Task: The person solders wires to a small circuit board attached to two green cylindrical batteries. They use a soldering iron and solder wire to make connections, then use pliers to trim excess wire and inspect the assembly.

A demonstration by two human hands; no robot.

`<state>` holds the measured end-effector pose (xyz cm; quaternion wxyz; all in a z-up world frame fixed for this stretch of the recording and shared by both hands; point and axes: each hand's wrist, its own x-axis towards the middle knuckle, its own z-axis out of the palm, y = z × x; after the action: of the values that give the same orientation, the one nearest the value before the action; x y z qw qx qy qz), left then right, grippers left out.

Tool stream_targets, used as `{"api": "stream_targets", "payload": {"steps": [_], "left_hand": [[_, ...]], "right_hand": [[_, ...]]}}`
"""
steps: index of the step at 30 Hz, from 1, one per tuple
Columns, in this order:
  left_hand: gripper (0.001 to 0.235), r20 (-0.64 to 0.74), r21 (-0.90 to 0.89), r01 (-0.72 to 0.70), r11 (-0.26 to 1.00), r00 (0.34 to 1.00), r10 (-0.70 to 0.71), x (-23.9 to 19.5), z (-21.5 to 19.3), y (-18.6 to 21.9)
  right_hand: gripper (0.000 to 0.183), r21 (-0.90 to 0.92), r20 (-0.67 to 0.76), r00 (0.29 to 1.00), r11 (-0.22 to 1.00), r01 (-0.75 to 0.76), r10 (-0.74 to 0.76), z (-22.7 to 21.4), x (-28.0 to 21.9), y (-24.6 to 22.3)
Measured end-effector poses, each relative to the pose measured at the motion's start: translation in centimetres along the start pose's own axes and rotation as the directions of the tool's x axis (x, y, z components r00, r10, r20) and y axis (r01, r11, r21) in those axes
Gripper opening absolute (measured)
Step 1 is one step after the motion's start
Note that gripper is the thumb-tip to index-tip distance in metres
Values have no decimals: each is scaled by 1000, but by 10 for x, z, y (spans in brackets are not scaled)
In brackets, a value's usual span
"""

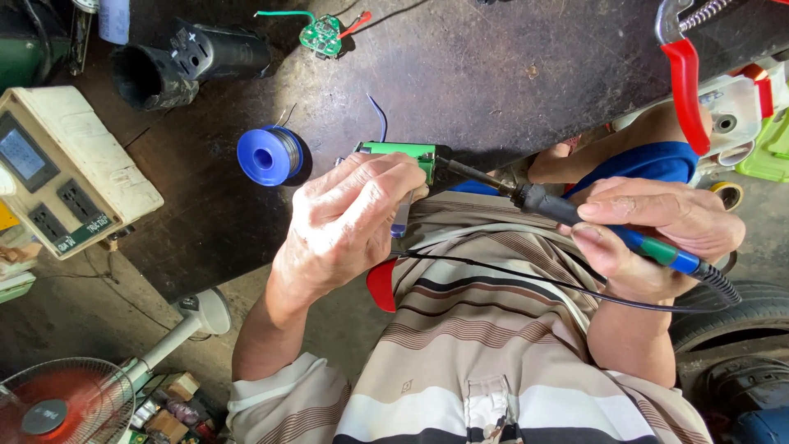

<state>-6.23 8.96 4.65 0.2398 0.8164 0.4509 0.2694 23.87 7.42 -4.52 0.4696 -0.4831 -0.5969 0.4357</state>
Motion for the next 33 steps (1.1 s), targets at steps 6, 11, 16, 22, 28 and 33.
{"api": "stream_targets", "payload": {"steps": [6, 11, 16, 22, 28, 33], "left_hand": [[30, -62, 53, 15, 998, 998, -11, 3, 2, 1], [28, -70, 70, 42, 997, 997, -37, 3, 4, 2], [20, -61, 86, 61, 994, 997, -56, 4, 4, 3], [11, -60, 110, 73, 991, 996, -66, 5, 5, 3], [11, -52, 113, 89, 990, 995, -83, 4, 5, 2], [14, -54, 124, 82, 989, 996, -76, 6, 5, 3]], "right_hand": [[21, 26, 45, 999, 1000, 1, -3, 6, 11, -12], [21, 45, 77, 995, 997, -60, 56, 5, 12, -10], [21, 26, 101, 994, 999, -41, 38, 5, 14, -5], [23, 48, 108, 994, 999, -21, 16, 4, 13, 4], [24, 31, 122, 990, 997, -70, 65, 1, 13, 0], [22, 54, 113, 993, 998, -44, 37, 4, 13, 3]]}}
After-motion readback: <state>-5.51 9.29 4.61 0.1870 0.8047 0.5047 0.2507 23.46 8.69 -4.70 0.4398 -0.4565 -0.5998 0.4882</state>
